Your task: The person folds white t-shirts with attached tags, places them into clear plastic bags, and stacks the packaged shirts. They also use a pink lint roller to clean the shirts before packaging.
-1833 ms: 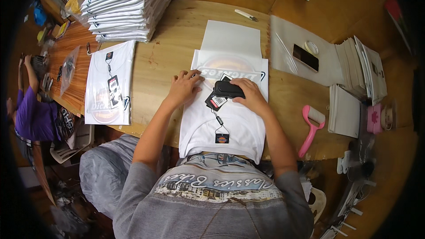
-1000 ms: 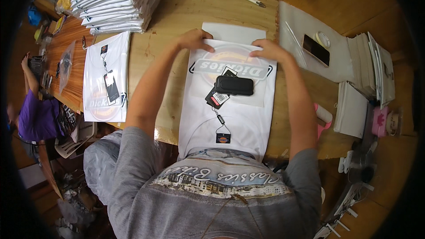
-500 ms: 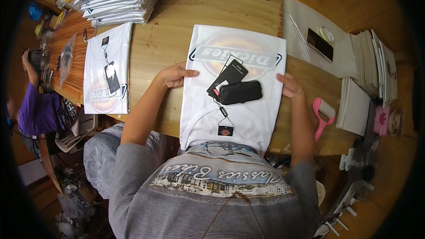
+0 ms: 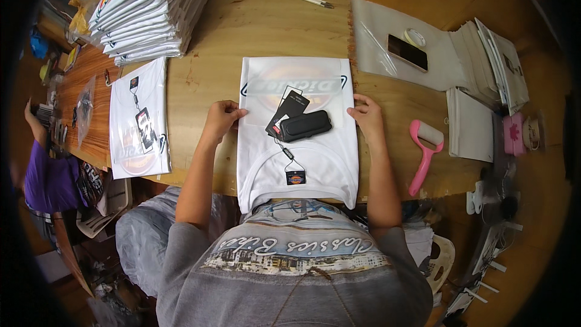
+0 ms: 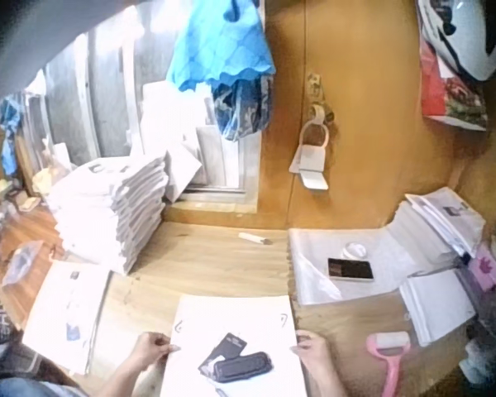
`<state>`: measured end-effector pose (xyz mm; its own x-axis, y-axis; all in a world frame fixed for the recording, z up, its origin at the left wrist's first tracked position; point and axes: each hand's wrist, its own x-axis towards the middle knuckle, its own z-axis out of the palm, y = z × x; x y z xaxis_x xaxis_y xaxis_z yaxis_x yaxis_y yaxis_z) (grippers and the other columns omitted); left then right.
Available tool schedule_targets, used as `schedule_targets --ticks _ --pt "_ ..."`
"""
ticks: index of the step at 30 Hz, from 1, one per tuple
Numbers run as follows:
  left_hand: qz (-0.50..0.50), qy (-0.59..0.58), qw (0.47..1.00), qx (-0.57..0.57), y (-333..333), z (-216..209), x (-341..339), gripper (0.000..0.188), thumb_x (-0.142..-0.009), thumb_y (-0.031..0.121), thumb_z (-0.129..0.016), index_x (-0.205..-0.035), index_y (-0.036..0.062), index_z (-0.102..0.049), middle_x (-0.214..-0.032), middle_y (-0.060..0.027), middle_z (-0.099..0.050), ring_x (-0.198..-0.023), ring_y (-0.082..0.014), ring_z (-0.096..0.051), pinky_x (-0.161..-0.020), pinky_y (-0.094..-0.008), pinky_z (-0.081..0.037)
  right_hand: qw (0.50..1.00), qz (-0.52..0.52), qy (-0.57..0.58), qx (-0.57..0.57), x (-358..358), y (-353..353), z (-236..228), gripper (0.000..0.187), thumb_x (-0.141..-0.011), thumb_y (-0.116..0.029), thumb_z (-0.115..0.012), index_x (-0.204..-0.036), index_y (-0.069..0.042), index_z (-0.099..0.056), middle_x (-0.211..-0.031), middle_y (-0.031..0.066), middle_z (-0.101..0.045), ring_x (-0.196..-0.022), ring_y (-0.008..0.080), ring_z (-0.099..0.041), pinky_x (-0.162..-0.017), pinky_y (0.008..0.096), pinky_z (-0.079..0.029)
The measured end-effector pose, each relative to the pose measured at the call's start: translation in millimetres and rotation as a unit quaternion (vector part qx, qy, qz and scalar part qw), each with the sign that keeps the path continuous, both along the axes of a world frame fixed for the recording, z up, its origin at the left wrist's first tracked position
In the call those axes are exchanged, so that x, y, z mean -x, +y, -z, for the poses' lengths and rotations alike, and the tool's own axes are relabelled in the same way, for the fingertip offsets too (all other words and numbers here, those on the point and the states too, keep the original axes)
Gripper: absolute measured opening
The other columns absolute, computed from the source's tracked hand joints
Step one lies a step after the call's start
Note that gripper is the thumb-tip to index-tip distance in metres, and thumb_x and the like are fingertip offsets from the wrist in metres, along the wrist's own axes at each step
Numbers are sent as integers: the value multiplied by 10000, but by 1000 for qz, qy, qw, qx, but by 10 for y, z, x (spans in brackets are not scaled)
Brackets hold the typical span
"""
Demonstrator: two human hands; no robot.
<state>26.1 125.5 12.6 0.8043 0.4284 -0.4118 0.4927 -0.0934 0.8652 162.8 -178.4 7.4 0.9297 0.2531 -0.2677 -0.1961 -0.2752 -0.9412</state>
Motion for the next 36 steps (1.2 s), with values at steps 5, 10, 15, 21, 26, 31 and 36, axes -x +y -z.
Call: schedule_targets --ticks 5,10,15,21,26,31,36 --pt "-17 -34 981 188 -13 129 18 284 -770 19 -537 -1032 -45 -448 -821 -95 -570 -642 -120 -553 -519 -230 -459 960 -44 193 -198 -145 -28 244 317 -762 50 -486 -1074 31 -440 -887 139 -570 -766 170 -566 -678 281 -474" --pt "-47 -95 921 375 -146 55 54 396 -784 -28 -456 -1155 -40 -318 -1022 -154 -505 -799 -184 -562 -673 -286 -499 930 -70 183 -312 -111 57 250 301 -790 15 -440 -1088 33 -398 -946 147 -549 -826 201 -557 -735 320 -466" --pt "-119 -73 950 280 -258 20 49 367 -768 -43 -437 -1120 -28 -335 -1026 -151 -488 -835 -220 -550 -735 -312 -478 970 -108 157 -148 -377 26 330 286 -781 -61 -492 -1055 8 -450 -889 160 -561 -836 233 -559 -688 345 -471" --pt "-57 -140 969 -197 -213 250 32 327 -740 -16 -481 -1058 -27 -402 -1016 -192 -462 -917 -261 -480 -809 -340 -373 788 250 -302 475 -1358 -401 247 222 -744 -230 -575 -899 -72 -589 -737 126 -610 -674 303 -581 -632 369 -459" --pt "-56 -245 928 -275 -423 -77 -138 362 -725 -20 -523 -1073 0 -424 -941 -141 -508 -858 -238 -489 -751 -319 -401 873 312 -278 253 -1861 -515 53 114 -656 -196 -665 -659 -92 -618 -663 100 -608 -637 238 -583 -606 311 -449" --pt "41 -332 932 -137 -734 -316 -368 296 -775 1 -499 -1067 0 -448 -899 -114 -543 -844 -166 -535 -711 -259 -441 788 338 -505 102 -1757 -335 -743 32 -726 -81 -565 -714 -53 -575 -661 79 -584 -607 257 -557 -566 328 -436" --pt "68 -358 897 249 -1374 -719 -728 529 -799 103 -542 -1248 40 -269 -1179 -133 -412 -1009 -189 -476 -813 -269 -408 726 -10 -657 205 -683 350 -1090 80 -675 -40 -507 -739 -46 -555 -714 80 -544 -616 251 -544 -535 344 -434"
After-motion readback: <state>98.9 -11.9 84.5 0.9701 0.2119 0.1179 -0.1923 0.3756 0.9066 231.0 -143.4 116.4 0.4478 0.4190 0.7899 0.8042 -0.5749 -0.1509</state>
